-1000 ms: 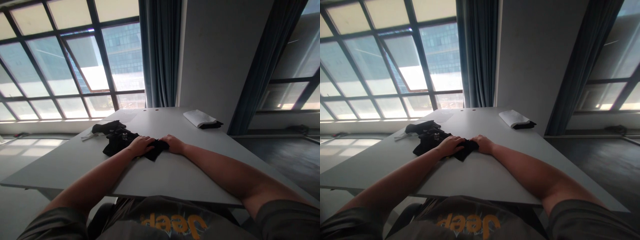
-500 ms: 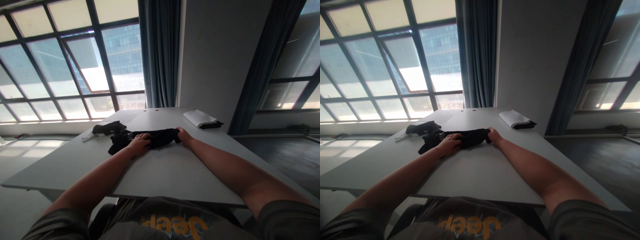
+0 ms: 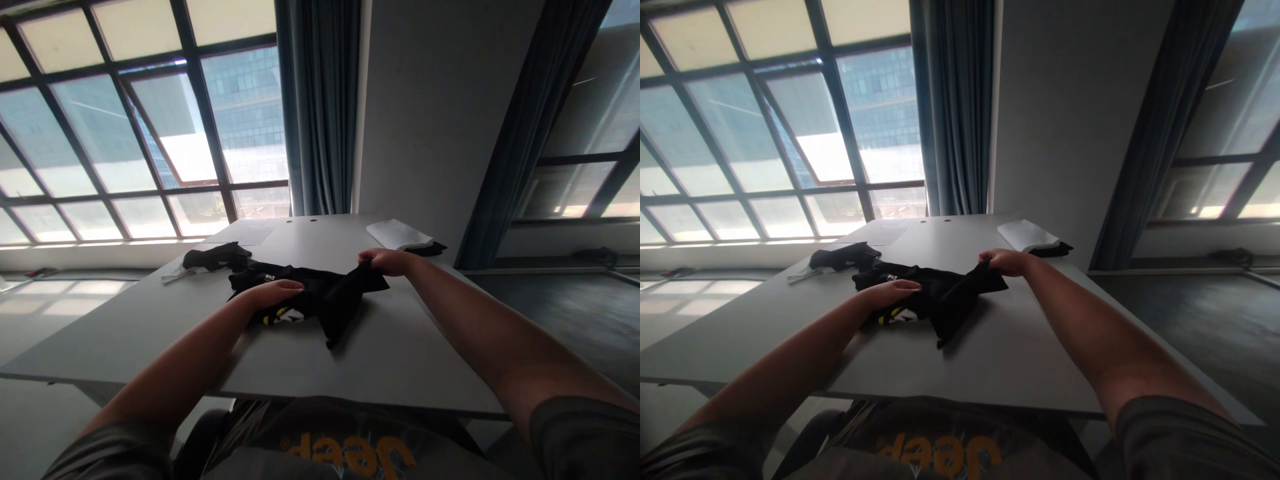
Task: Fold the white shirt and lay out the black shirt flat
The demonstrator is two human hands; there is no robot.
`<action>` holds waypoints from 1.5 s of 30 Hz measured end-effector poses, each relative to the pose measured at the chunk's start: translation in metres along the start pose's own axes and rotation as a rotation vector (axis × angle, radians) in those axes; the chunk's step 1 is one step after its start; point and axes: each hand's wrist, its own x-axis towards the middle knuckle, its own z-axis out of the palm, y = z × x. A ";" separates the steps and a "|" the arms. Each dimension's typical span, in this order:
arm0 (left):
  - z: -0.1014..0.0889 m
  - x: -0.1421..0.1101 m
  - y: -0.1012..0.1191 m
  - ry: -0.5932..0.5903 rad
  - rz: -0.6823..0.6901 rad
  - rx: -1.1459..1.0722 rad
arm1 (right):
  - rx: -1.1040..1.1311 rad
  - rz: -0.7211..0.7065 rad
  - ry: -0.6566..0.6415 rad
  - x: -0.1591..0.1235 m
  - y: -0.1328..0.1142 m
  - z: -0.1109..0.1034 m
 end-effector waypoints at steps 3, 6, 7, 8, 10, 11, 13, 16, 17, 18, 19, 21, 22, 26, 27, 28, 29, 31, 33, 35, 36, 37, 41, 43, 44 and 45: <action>-0.008 -0.005 0.004 -0.222 -0.154 0.166 | 0.137 -0.021 -0.342 -0.008 -0.023 0.028; -0.011 -0.003 0.003 0.069 -0.174 0.635 | 0.198 -0.054 -0.476 -0.002 -0.034 0.063; -0.009 -0.002 0.002 0.169 -0.177 0.781 | 0.204 -0.043 -0.504 0.003 -0.034 0.073; -0.006 -0.001 0.000 0.243 -0.186 0.898 | 0.200 -0.024 -0.515 0.009 -0.032 0.082; 0.002 0.001 -0.007 0.335 -0.218 1.039 | 0.132 0.013 -0.419 0.020 -0.024 0.096; 0.007 0.003 -0.010 0.361 -0.239 1.066 | 0.067 0.047 -0.360 0.025 -0.020 0.100; 0.017 0.008 -0.016 0.338 -0.309 1.017 | -0.027 0.093 -0.299 0.031 -0.015 0.103; 0.028 0.016 -0.016 0.169 -0.352 0.911 | -0.106 0.098 -0.384 0.034 -0.018 0.100; 0.031 0.019 -0.013 0.112 -0.350 0.898 | -0.126 0.083 -0.406 0.034 -0.021 0.097; 0.034 0.022 -0.009 0.062 -0.337 0.897 | -0.146 0.054 -0.386 0.035 -0.023 0.094; 0.038 0.024 -0.004 0.015 -0.317 0.897 | -0.168 0.013 -0.312 0.037 -0.024 0.090; 0.047 0.030 0.007 -0.064 -0.226 0.898 | -0.260 -0.085 -0.032 0.042 -0.021 0.083; 0.053 0.032 0.012 -0.098 -0.157 0.888 | -0.351 -0.125 0.127 0.044 -0.016 0.079; 0.076 0.039 0.024 -0.218 0.222 0.791 | -0.852 -0.088 0.329 0.049 0.014 0.068; 0.080 0.039 0.025 -0.213 0.309 0.763 | -0.948 -0.059 0.316 0.048 0.022 0.068; 0.081 0.037 0.025 -0.182 0.372 0.748 | -1.025 -0.029 0.313 0.048 0.028 0.068; 0.080 0.035 0.024 -0.119 0.402 0.747 | -1.084 -0.002 0.315 0.046 0.032 0.070; 0.071 0.028 0.020 0.071 0.337 0.805 | -1.161 0.046 0.340 0.045 0.037 0.074; 0.054 0.023 0.012 0.261 0.125 0.875 | -1.194 0.084 0.369 0.045 0.037 0.079; 0.034 0.020 0.003 0.283 -0.135 0.864 | -1.190 0.093 0.377 0.045 0.035 0.082; 0.025 0.019 -0.002 0.232 -0.197 0.835 | -1.179 0.086 0.369 0.046 0.034 0.083; 0.017 0.019 -0.006 0.179 -0.182 0.815 | -1.167 0.074 0.357 0.046 0.034 0.084; 0.000 0.021 -0.015 0.073 -0.104 0.790 | -1.156 0.045 0.357 0.045 0.034 0.083; 0.000 0.021 -0.013 0.089 -0.071 0.781 | -1.170 0.031 0.365 0.044 0.035 0.082; -0.001 0.021 -0.012 0.118 -0.064 0.778 | -1.180 0.017 0.371 0.043 0.035 0.082; -0.002 0.021 -0.010 0.162 -0.075 0.776 | -1.191 0.000 0.383 0.043 0.035 0.080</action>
